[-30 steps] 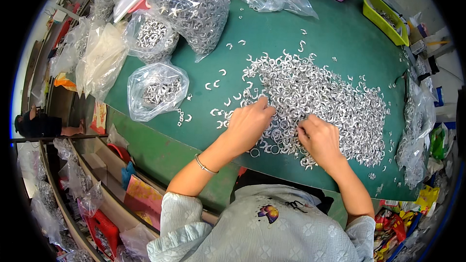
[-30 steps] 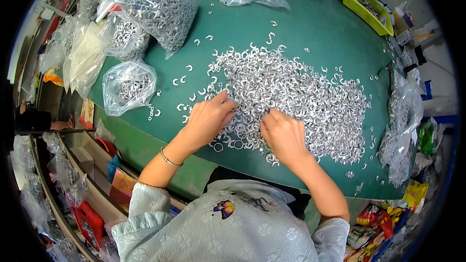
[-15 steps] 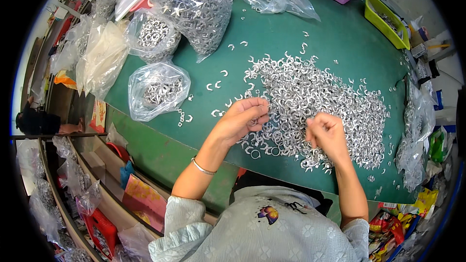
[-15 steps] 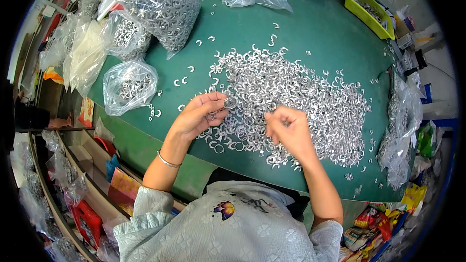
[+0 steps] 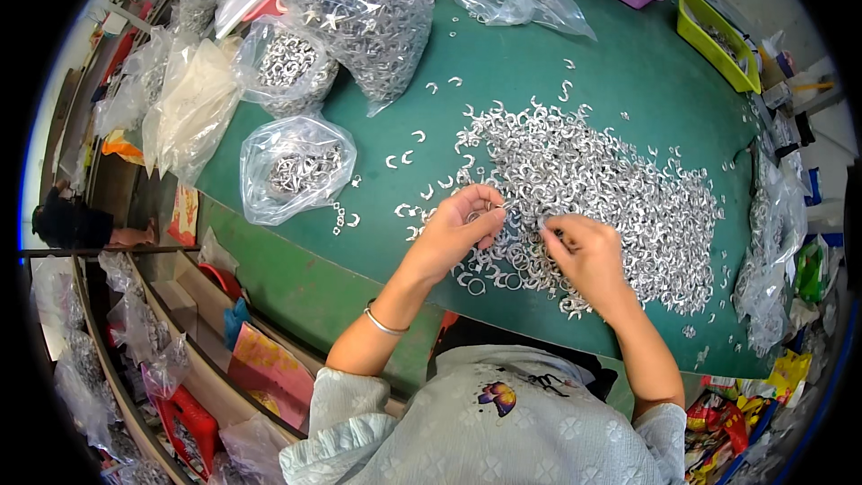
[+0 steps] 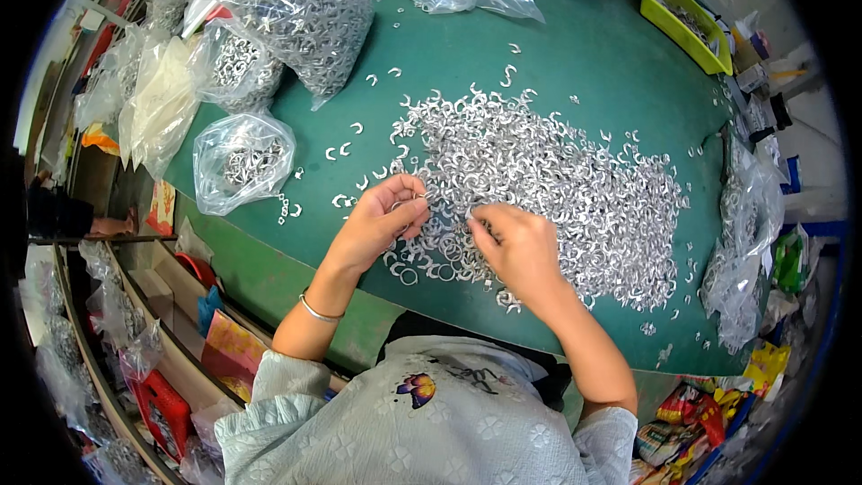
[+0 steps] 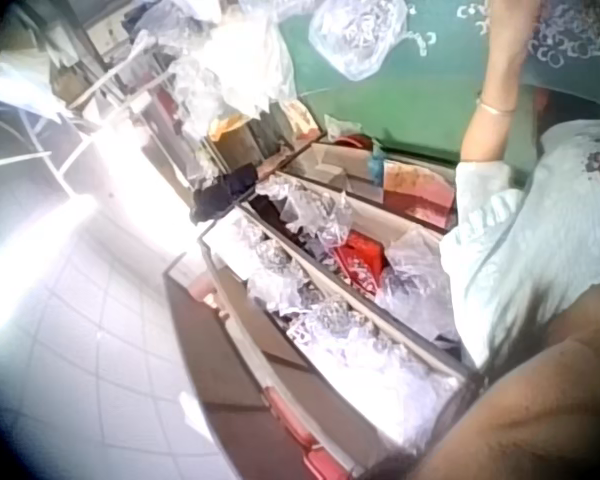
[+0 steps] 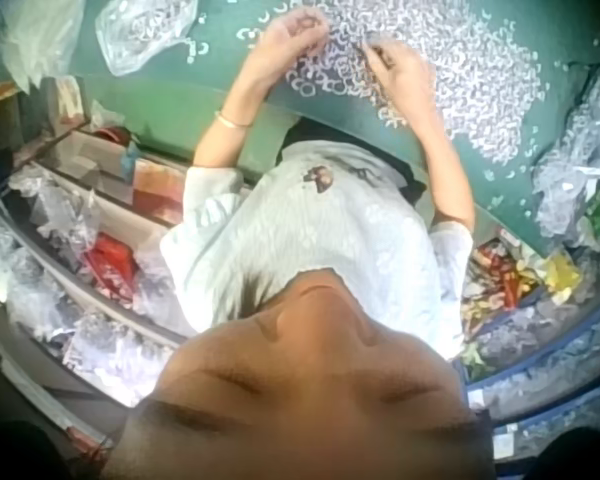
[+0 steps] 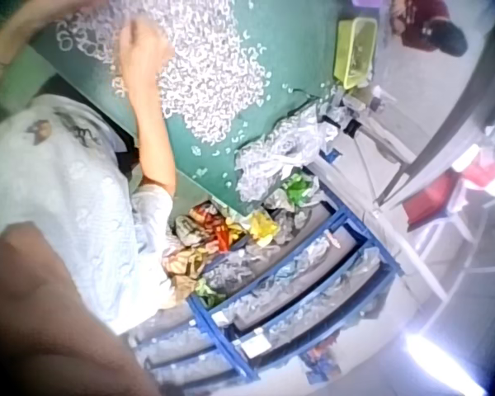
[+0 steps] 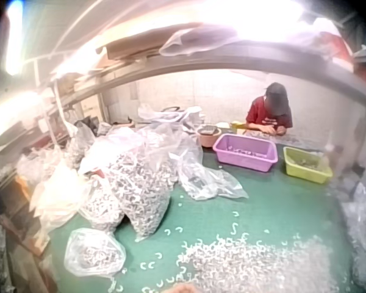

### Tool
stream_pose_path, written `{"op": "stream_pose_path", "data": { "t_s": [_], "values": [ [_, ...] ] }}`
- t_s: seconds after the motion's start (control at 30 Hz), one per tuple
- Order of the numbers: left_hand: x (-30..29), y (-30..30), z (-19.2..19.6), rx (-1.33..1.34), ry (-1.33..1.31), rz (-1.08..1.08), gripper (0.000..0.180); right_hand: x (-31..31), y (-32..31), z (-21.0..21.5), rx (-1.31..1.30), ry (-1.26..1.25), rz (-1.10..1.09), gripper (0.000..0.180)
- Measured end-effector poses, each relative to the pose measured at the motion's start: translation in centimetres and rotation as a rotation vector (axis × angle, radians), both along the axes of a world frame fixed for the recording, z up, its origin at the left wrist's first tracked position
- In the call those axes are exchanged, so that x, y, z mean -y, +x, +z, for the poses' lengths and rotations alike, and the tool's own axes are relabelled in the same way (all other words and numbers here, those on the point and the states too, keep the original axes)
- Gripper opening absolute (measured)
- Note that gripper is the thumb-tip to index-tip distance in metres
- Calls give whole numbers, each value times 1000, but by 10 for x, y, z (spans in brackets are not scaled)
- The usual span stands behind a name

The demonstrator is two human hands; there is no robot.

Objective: The person sorts small silver-colored metal pieces on a green table by hand and places them into plastic bags and trays.

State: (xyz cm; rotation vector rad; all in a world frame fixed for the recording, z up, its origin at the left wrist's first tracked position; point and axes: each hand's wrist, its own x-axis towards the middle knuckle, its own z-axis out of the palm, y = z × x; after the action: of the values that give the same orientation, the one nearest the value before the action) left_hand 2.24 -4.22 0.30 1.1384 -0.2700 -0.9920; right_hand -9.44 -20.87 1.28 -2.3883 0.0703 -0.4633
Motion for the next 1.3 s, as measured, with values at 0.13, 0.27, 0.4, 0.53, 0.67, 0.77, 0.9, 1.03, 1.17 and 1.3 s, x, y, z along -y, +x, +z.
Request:
{"op": "stream_pose_path", "data": {
  "t_s": [0.13,0.27,0.4,0.53,0.67,0.77,0.9,1.03,1.17,1.3],
  "values": [
    [0,-9,5,211,60,4,11,16,-4,11,-168,1304,4,15],
    [5,-24,12,514,54,-17,13,1,5,26,-311,1636,-231,19],
    [10,-35,18,536,78,48,18,-7,1,22,-375,1501,-63,20],
    [15,-38,12,854,78,109,20,-7,1,20,-395,1363,-50,17],
    [17,-39,5,895,64,163,20,-10,4,25,-376,1223,-99,15],
    [16,-35,6,413,-5,74,15,-11,5,25,-315,1140,-129,16],
    [14,-27,1,-376,-340,65,10,-13,9,18,-175,1066,-203,16],
    [10,-21,-3,-421,-251,40,12,-7,8,13,-274,1052,-196,16],
    [9,-19,-2,-527,-234,-18,15,4,8,14,-369,1298,-134,13],
    [10,-24,1,-172,-92,1,14,1,10,18,-366,1483,-123,12]
  ]
}}
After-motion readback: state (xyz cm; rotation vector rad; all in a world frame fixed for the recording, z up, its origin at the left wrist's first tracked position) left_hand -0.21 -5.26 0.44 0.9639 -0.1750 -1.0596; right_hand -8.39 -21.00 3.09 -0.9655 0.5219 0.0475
